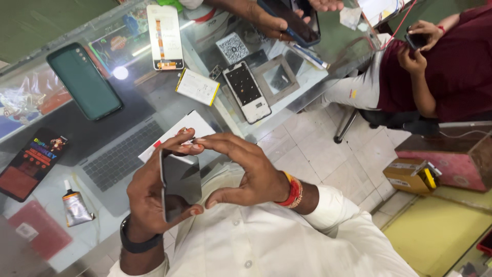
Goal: The person applies adhesive to a phone frame, then handles a phone screen and battery. They peel protective film from the battery, connect the ribbon cable, and assemble the screen and battery into the phone chassis.
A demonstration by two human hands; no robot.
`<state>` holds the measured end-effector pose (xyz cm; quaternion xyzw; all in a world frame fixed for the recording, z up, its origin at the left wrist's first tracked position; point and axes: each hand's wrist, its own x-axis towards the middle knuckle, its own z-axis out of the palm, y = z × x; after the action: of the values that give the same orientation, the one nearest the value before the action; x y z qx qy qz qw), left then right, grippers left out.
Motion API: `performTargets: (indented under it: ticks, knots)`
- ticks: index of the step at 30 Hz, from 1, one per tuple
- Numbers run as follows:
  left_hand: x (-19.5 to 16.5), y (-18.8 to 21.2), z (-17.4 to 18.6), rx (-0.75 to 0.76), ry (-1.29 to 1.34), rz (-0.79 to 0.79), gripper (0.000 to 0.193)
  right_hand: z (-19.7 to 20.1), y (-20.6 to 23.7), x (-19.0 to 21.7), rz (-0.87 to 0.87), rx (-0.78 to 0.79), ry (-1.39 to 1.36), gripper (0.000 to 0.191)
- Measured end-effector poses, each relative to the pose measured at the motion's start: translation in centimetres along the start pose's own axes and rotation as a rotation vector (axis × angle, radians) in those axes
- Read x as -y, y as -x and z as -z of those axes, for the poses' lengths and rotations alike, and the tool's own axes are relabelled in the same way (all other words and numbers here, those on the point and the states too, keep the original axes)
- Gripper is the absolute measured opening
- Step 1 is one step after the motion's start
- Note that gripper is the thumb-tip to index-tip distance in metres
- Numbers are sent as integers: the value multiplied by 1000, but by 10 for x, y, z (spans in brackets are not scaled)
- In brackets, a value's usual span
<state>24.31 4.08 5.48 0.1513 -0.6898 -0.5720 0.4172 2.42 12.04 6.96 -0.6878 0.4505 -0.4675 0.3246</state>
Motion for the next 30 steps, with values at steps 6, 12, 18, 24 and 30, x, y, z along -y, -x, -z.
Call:
performTargets:
  ticks: [6, 12, 18, 24, 30]
  knots:
    - [1, -28, -36, -28, -101, -45, 79, 40, -5, -10, -1, 61, -48, 87]
    - [10, -55, -77, -33, -121, -17, 73, 89, -3, -23, 71, 107, 6, 81]
    - [6, -80, -109, -31, -232, 36, 86, 122, 4, -42, 59, 143, -34, 82]
    - [10, -74, -109, -204, -78, 44, 107, 147, 26, -80, -213, 5, -675, 60]
    - [62, -48, -87, -496, 386, 181, 74, 168, 25, -132, -141, -185, -1177, 69]
